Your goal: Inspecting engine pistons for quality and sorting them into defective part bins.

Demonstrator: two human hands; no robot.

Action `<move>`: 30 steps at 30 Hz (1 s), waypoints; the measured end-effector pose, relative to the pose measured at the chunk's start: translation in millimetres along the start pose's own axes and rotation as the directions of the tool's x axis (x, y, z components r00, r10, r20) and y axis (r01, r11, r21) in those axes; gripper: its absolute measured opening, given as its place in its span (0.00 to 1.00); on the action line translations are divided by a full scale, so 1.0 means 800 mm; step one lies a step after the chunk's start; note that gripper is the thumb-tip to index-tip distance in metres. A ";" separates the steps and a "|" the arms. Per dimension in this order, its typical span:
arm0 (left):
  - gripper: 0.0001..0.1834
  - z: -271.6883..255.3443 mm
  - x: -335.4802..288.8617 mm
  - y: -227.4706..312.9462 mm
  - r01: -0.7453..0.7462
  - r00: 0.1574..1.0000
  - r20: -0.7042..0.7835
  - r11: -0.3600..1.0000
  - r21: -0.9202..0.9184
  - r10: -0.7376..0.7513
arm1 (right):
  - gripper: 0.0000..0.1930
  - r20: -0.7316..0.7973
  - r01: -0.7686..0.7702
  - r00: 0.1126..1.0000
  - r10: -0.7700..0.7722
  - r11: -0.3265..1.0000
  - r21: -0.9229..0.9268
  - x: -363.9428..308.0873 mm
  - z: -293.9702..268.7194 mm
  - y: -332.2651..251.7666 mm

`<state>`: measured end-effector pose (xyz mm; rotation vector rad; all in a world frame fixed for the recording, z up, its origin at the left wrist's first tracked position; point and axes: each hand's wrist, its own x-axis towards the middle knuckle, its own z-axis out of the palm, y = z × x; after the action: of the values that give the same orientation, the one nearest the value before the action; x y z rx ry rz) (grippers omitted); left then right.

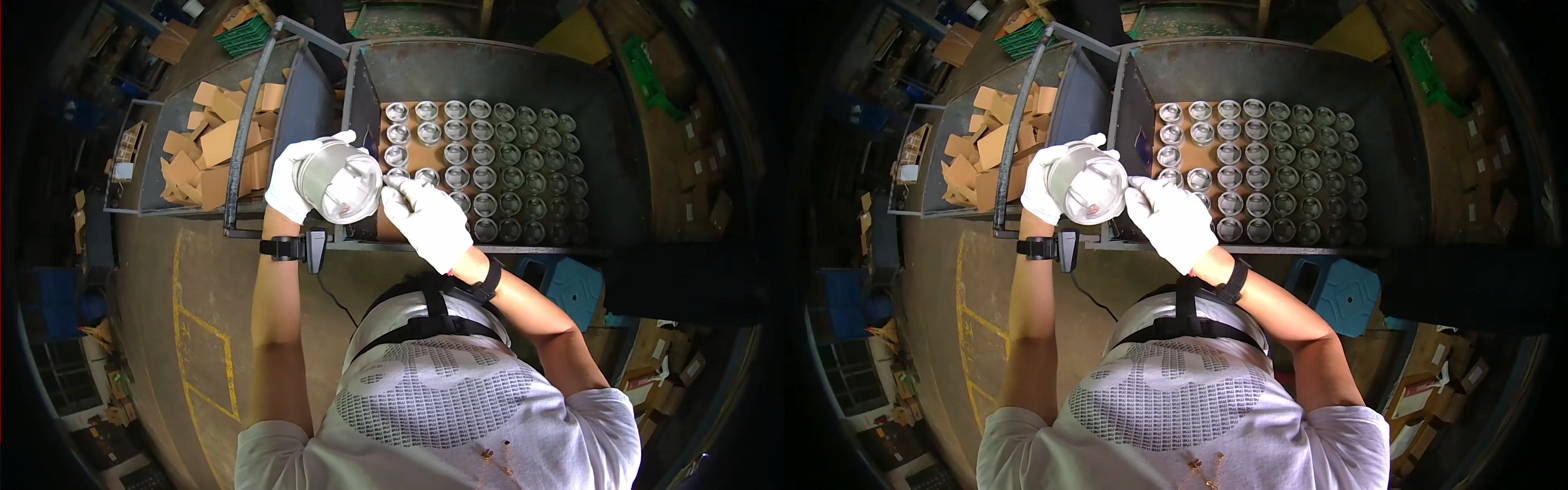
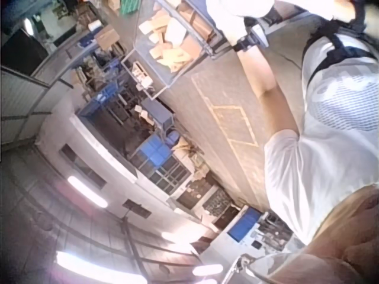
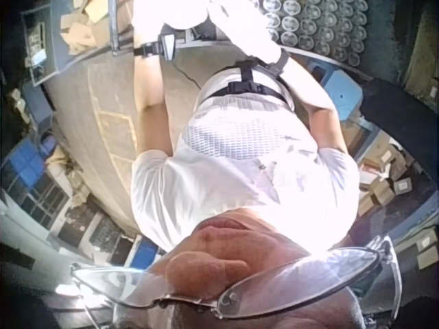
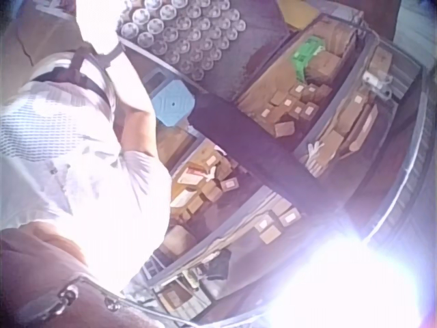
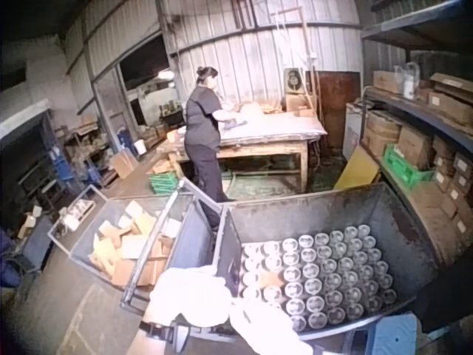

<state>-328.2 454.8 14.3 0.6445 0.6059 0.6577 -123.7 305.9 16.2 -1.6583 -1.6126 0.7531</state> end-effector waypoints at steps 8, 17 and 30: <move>0.30 -0.001 0.004 -0.009 0.017 1.000 0.005 0.996 -0.085 -0.016 | 0.20 0.208 0.553 0.830 -0.517 0.715 -0.428 0.003 -0.004 -0.006; 0.38 0.023 -0.006 -0.009 0.086 0.990 0.114 0.996 -0.034 -0.082 | 0.12 0.319 0.459 0.888 -0.332 0.697 -0.551 0.009 0.013 -0.025; 0.38 0.010 -0.012 -0.019 0.106 0.989 0.101 0.994 -0.022 -0.103 | 0.09 0.110 0.390 0.894 -0.434 0.634 -0.668 -0.004 0.053 -0.001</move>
<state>-323.7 436.2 11.6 0.6125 0.5331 0.5315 -158.0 306.1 -8.5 -1.6228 -2.2820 -0.1751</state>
